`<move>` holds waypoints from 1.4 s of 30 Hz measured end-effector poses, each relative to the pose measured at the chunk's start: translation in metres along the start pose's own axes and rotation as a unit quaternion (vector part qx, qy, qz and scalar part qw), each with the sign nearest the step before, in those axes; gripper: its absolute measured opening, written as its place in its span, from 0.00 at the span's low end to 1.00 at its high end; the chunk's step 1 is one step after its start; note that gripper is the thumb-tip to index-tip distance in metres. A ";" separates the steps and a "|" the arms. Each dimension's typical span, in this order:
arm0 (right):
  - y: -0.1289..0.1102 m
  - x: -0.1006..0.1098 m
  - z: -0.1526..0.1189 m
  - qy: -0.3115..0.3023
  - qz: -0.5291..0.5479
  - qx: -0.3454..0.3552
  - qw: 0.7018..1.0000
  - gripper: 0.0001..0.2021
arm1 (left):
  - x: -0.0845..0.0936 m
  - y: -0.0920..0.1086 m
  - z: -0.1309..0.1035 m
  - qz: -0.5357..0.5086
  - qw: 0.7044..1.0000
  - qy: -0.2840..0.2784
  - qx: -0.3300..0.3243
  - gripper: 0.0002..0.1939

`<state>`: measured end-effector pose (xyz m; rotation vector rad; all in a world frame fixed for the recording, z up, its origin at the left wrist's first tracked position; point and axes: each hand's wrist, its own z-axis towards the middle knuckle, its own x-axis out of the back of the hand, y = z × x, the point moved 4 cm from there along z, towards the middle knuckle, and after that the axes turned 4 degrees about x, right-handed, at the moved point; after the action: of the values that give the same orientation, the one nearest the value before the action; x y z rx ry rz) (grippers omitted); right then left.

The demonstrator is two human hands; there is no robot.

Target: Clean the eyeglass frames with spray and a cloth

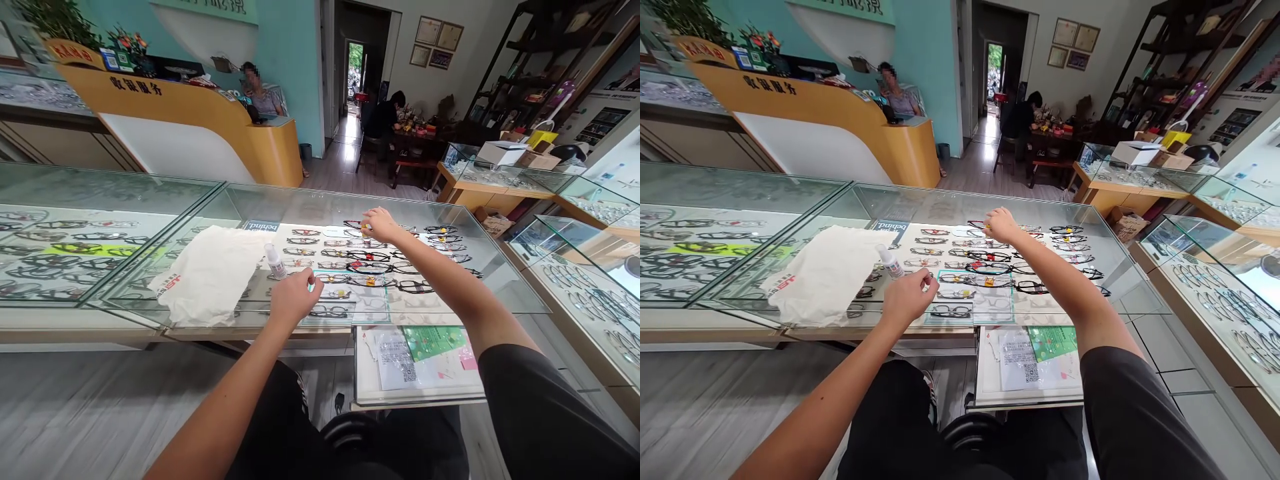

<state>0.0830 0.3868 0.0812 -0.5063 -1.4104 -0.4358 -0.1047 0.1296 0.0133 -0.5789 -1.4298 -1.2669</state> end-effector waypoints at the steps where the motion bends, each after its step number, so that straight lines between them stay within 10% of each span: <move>1: -0.004 0.008 -0.010 0.015 0.003 -0.001 1.000 0.19 | 0.000 0.000 0.000 -0.001 1.000 0.002 -0.002 0.14; 8: -0.051 0.057 -0.179 0.101 0.109 0.057 0.987 0.19 | -0.003 0.000 -0.001 0.002 1.000 0.019 -0.006 0.15; 13: -0.061 0.014 -0.361 -0.107 0.116 -0.013 0.987 0.56 | -0.006 0.001 0.001 0.022 0.999 0.023 -0.007 0.16; 18: -0.044 -0.037 -0.470 -0.112 0.020 -0.207 0.972 0.62 | -0.003 0.004 -0.002 0.032 0.999 0.031 -0.006 0.16; 32: -0.021 -0.055 -0.464 0.069 -0.083 -0.310 0.945 0.60 | 0.005 0.013 -0.006 0.041 0.999 -0.013 0.013 0.18; 42: 0.041 -0.058 -0.448 0.145 -0.073 -0.357 0.920 0.65 | -0.006 0.012 0.006 0.105 0.985 -0.003 -0.138 0.22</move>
<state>0.4643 0.1627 -0.0186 -0.8836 -0.9722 -1.1189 -0.0947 0.1403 0.0136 -0.8972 -1.1699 -1.3015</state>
